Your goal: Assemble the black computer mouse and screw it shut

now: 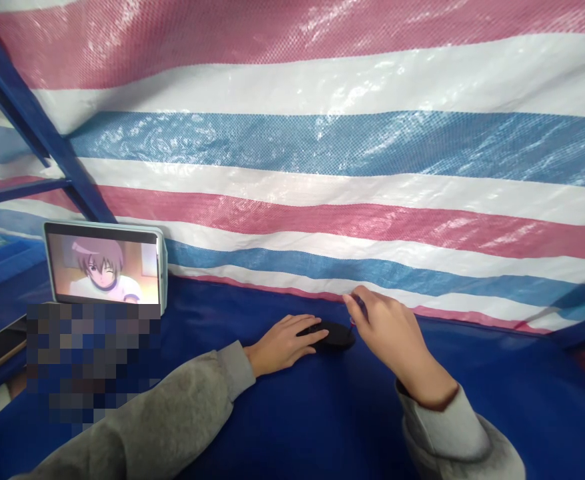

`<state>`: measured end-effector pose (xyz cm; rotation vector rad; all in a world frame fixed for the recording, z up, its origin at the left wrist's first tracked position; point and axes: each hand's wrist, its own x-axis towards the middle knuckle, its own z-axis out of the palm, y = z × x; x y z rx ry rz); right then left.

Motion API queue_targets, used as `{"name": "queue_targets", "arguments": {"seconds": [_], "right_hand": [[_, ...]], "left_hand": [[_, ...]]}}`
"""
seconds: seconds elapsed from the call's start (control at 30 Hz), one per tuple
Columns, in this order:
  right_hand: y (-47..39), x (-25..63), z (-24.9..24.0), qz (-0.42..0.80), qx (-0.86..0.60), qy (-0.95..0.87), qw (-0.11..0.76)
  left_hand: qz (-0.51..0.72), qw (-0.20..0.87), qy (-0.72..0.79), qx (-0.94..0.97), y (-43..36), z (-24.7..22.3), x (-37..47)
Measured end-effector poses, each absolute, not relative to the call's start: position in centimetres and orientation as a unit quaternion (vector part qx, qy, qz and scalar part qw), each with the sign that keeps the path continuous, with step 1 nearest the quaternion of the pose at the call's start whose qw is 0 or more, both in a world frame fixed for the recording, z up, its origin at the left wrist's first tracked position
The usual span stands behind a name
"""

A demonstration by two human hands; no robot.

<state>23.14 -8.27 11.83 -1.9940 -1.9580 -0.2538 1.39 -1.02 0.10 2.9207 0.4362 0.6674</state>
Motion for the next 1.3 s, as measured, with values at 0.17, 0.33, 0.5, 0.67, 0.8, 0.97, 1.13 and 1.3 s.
{"name": "queue_targets", "arguments": {"seconds": [0.17, 0.33, 0.5, 0.67, 0.8, 0.97, 1.13, 1.3], "right_hand": [[-8.25, 23.17, 11.69, -0.112, -0.688, -0.695, 0.178], [-8.28, 23.25, 11.57, -0.095, -0.697, -0.690, 0.171], [-8.42, 22.94, 11.91, -0.092, -0.706, -0.687, 0.144], [-8.36, 22.94, 11.90, -0.080, -0.712, -0.682, 0.149], [-8.32, 22.99, 11.80, -0.100, -0.715, -0.675, 0.152], [-8.35, 22.90, 11.94, -0.116, -0.709, -0.678, 0.155], [-8.26, 23.14, 11.78, -0.117, -0.696, -0.687, 0.174], [-8.26, 23.03, 11.67, -0.108, -0.704, -0.683, 0.160]], "left_hand": [[0.226, 0.062, 0.138, 0.962, -0.98, 0.09, 1.41], [0.227, 0.061, 0.137, 0.962, -1.01, 0.08, 1.42], [0.228, 0.066, 0.137, 0.962, -0.97, 0.03, 1.38], [0.228, 0.067, 0.142, 0.961, -0.93, -0.06, 1.36], [0.231, 0.071, 0.142, 0.960, -0.96, -0.06, 1.37], [0.233, 0.071, 0.142, 0.959, -1.01, 0.08, 1.37], [0.229, 0.069, 0.144, 0.960, -0.98, 0.01, 1.36], [0.227, 0.067, 0.142, 0.961, -0.98, 0.04, 1.37]]}}
